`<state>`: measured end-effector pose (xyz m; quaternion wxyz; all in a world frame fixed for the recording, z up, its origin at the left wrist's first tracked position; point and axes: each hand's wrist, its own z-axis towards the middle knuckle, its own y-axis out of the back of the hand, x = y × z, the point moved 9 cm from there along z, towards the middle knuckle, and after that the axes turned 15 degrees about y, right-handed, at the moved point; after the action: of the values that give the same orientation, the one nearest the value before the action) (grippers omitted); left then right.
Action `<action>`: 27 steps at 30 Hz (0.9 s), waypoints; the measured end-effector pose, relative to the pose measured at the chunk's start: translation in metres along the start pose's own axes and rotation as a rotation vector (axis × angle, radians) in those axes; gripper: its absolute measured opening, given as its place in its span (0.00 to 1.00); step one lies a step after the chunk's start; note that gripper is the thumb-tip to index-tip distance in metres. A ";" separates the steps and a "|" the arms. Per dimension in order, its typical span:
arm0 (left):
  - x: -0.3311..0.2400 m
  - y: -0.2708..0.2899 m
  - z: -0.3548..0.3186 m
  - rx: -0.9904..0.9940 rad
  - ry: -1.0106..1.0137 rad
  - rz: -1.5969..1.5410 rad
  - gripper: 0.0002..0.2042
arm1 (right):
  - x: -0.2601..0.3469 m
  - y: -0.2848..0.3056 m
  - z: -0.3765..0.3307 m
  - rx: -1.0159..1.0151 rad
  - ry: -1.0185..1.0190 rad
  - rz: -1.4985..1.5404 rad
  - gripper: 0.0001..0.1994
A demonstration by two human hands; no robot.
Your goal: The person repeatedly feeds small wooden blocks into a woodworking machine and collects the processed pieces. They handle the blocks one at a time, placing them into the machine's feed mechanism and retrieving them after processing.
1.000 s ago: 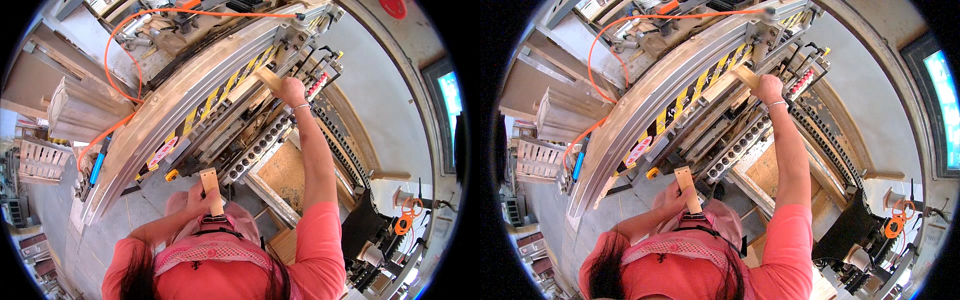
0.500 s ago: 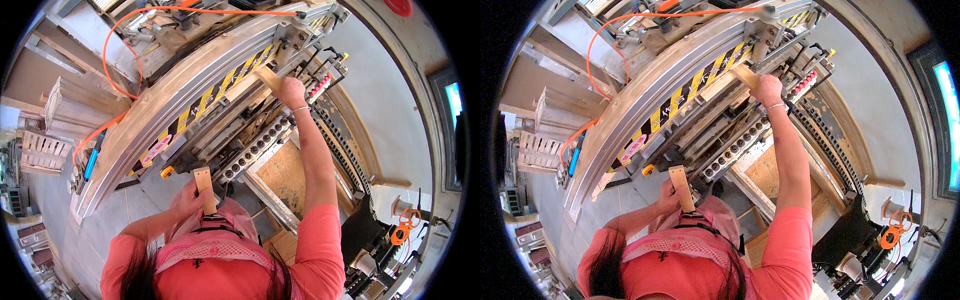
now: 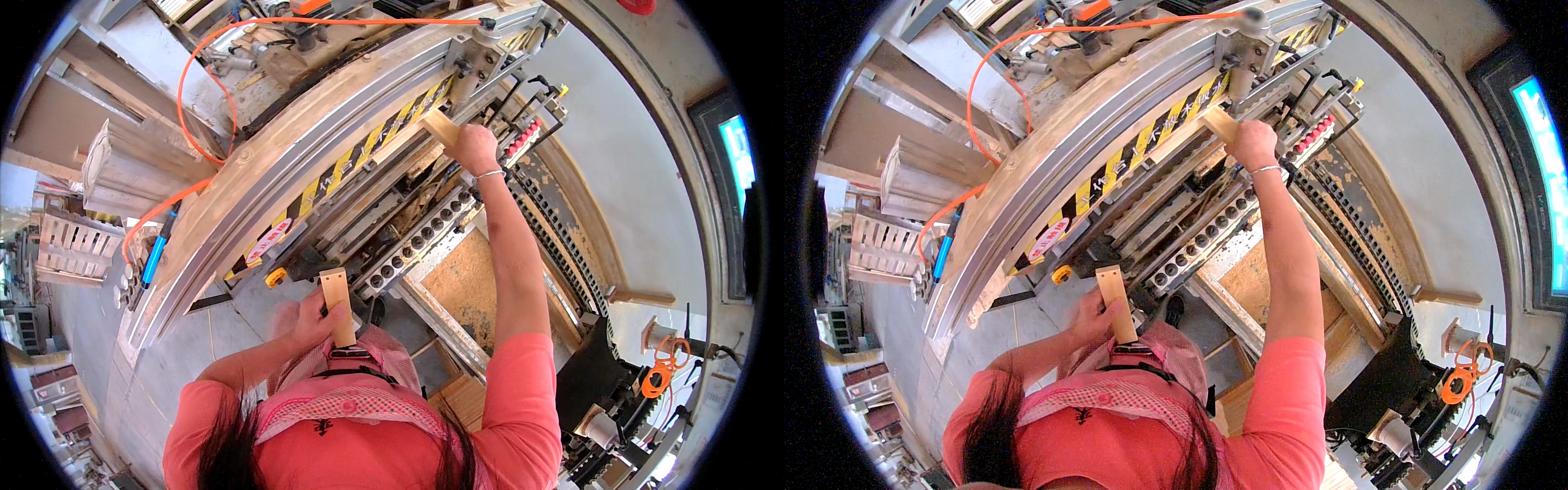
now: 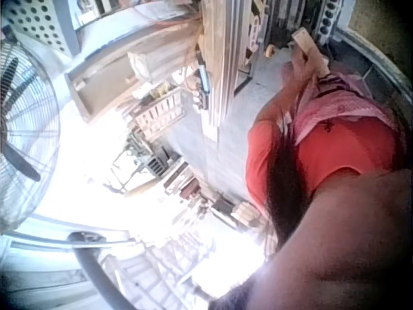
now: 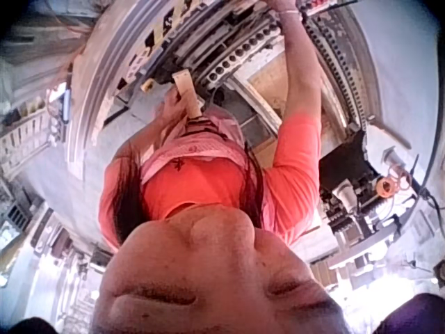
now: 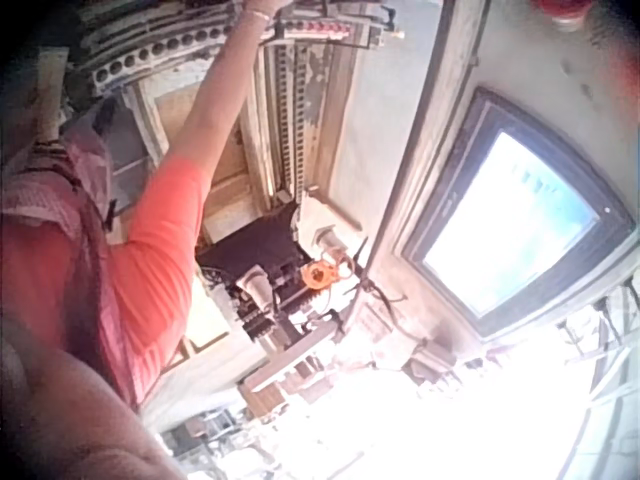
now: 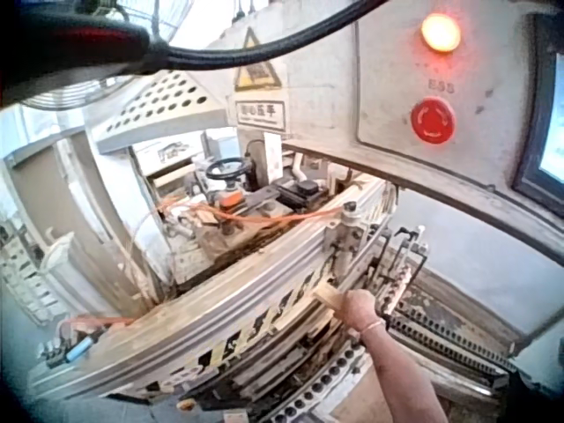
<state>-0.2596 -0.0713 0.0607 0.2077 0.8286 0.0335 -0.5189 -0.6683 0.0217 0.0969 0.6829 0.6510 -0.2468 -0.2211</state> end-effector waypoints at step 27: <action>0.198 0.131 -0.122 -0.545 0.474 -0.843 0.10 | 0.011 -0.007 0.011 0.052 0.111 -0.089 0.23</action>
<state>-0.0301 -0.1766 -0.0263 0.1760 0.7537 0.5410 -0.3290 -0.6659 0.0061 0.0909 0.6680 0.6901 -0.1851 -0.2082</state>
